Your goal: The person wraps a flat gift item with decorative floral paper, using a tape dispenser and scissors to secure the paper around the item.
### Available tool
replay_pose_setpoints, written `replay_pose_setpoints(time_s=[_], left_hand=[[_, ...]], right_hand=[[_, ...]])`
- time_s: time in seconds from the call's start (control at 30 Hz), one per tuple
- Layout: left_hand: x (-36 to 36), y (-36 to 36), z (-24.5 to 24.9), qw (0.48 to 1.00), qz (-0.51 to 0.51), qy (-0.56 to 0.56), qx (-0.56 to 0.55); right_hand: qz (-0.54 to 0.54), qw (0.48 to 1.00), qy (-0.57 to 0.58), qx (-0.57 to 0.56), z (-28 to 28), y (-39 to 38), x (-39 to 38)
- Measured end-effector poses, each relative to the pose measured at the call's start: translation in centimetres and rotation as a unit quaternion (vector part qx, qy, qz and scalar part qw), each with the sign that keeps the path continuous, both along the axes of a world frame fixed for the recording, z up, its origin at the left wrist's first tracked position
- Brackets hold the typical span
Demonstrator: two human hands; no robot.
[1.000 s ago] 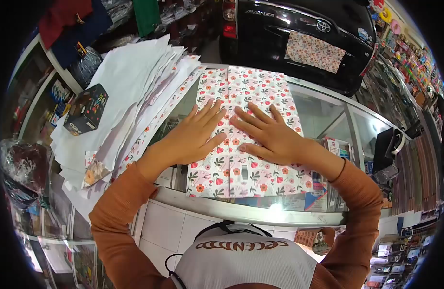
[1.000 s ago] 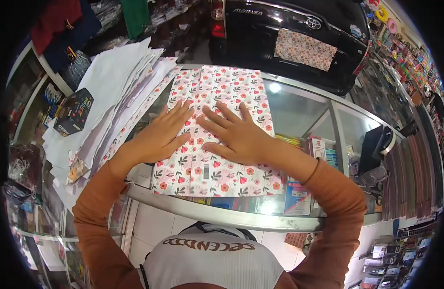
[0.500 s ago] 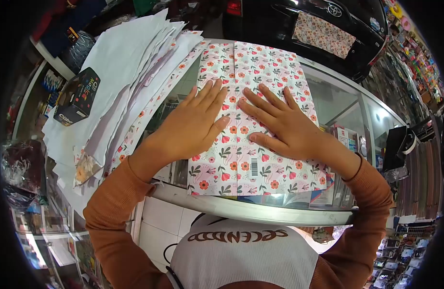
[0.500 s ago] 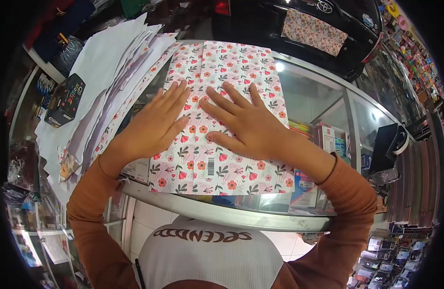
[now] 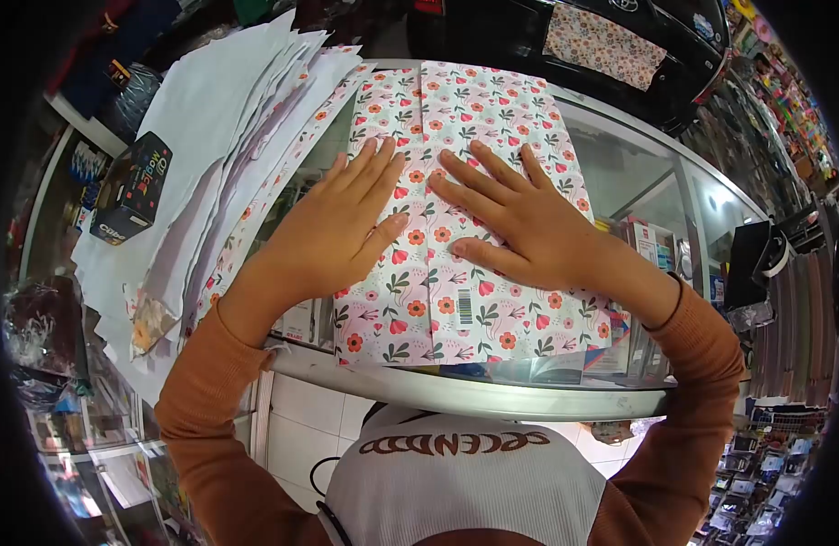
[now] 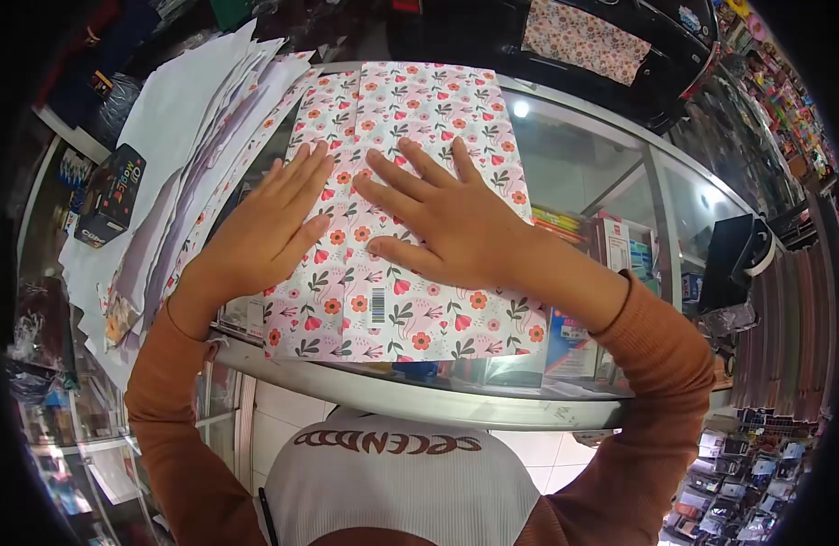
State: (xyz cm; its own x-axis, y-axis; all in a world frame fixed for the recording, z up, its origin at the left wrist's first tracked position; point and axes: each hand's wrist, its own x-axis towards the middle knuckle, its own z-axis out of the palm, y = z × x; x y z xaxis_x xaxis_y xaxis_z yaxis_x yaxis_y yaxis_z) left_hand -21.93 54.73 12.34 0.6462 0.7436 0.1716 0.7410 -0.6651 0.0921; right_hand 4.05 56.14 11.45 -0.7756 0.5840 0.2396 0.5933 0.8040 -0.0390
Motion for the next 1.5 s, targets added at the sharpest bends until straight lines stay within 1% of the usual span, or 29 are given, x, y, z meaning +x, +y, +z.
replay_pose_setpoints(time_s=[0.13,0.23,0.33,0.63,0.77,0.87,0.97,1.07,1.17,1.2,1.23,1.33,1.43,1.47,1.5], left_hand=[[-0.2,0.0,-0.3,0.998,-0.005,0.003,0.061],[-0.1,-0.2,-0.1,0.998,-0.001,0.01,0.069],[0.0,-0.3,0.1,0.999,0.006,0.008,0.033],[0.1,-0.2,0.3,1.0,0.003,-0.026,-0.017],[0.0,0.0,0.0,1.0,-0.003,-0.026,-0.013],[0.0,-0.2,0.1,1.0,0.003,-0.019,-0.016],[0.2,-0.3,0.3,1.0,0.009,-0.014,-0.021],[0.2,-0.2,0.2,1.0,0.01,-0.01,-0.027],[-0.1,-0.2,0.4,1.0,0.005,-0.012,-0.026],[-0.1,-0.2,0.5,1.0,0.004,-0.01,-0.021],[0.0,-0.4,0.8,1.0,0.005,-0.008,-0.017],[0.5,-2.8,3.9,0.997,-0.058,-0.034,-0.044],[0.8,-5.6,4.2,0.991,-0.063,-0.043,-0.109],[0.7,-6.1,4.0,0.992,-0.072,-0.075,-0.076],[0.6,-6.4,4.0,0.992,-0.068,-0.079,-0.067]], right_hand=[[0.003,1.0,0.007,0.0,-0.1,0.0,0.0],[0.003,1.0,0.012,0.006,-0.2,0.0,0.0],[0.003,1.0,0.009,0.018,-0.2,0.0,0.0],[0.004,1.0,0.005,0.013,0.0,0.0,-0.1],[0.001,1.0,0.007,0.008,0.0,0.0,-0.1],[-0.007,0.999,-0.008,-0.03,0.4,-0.2,-0.1],[-0.009,0.999,-0.009,-0.032,0.5,-0.2,-0.1],[-0.007,0.999,-0.007,-0.031,0.4,-0.2,0.0],[0.0,1.0,0.005,0.008,0.0,-0.1,0.0],[0.0,1.0,0.008,0.005,0.0,-0.1,0.0],[0.001,1.0,0.011,0.001,0.0,0.0,0.0],[0.007,1.0,0.019,-0.001,-0.3,0.1,0.1],[0.002,1.0,0.017,-0.007,-0.1,0.0,0.1],[0.004,1.0,0.017,-0.005,-0.4,0.2,0.2],[0.008,1.0,0.016,-0.002,-0.5,0.2,0.2]])
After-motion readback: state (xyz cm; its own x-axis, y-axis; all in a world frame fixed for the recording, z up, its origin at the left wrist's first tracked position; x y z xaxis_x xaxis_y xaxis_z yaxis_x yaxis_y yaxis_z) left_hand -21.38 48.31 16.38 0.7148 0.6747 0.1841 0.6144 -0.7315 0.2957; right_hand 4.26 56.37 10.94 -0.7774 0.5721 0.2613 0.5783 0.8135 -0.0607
